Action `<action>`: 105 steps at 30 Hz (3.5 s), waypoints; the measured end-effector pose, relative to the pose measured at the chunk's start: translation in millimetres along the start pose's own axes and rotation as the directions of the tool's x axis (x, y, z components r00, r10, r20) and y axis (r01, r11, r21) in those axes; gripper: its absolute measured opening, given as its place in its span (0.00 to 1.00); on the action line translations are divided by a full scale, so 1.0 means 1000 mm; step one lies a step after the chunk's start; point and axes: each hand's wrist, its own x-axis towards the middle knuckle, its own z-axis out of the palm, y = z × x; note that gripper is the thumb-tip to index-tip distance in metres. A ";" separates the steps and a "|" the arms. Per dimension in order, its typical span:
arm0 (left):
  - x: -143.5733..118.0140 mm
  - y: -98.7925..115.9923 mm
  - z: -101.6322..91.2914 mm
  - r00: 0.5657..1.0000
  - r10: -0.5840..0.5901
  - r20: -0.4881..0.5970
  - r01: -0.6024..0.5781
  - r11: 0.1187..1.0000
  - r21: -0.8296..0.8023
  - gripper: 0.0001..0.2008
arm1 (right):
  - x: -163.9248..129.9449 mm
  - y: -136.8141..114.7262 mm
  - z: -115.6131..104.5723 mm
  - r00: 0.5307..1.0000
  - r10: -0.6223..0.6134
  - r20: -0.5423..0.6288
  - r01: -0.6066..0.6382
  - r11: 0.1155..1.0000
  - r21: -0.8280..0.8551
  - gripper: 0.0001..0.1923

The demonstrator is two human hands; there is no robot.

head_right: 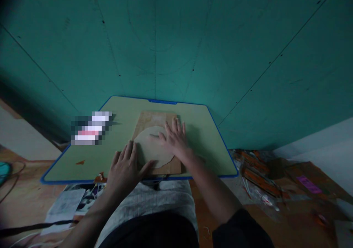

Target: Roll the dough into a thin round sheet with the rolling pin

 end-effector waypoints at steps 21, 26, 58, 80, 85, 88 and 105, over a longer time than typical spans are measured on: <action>-0.001 0.000 0.002 0.999 -0.003 -0.041 0.004 0.999 0.037 0.46 | 0.034 0.019 -0.001 0.995 -0.058 -0.079 0.052 0.996 -0.074 0.33; -0.003 -0.004 0.008 0.999 0.022 -0.034 -0.020 0.998 0.058 0.45 | 0.041 0.029 -0.009 0.986 -0.036 -0.163 0.026 0.997 -0.068 0.21; 0.010 0.017 0.004 0.997 -0.073 0.006 0.074 0.993 -0.094 0.54 | -0.009 0.002 0.007 0.958 -0.286 -0.034 0.287 0.958 0.005 0.34; 0.009 0.012 0.020 0.996 -0.081 -0.048 0.077 0.994 -0.075 0.50 | -0.011 0.046 0.009 0.983 -0.142 -0.114 0.142 0.990 -0.009 0.29; 0.014 -0.001 0.010 0.996 -0.026 -0.088 0.020 0.997 -0.069 0.41 | -0.039 0.079 -0.001 0.997 -0.033 -0.069 0.029 0.998 -0.054 0.17; 0.030 -0.007 -0.001 0.992 0.042 -0.116 -0.050 0.996 -0.068 0.34 | -0.041 0.064 -0.010 0.998 -0.048 -0.050 0.046 0.998 -0.040 0.15; 0.165 0.008 0.027 0.943 0.218 0.253 -0.222 0.975 -0.010 0.25 | -0.027 0.050 0.014 0.942 -0.051 -0.332 0.104 0.984 0.143 0.29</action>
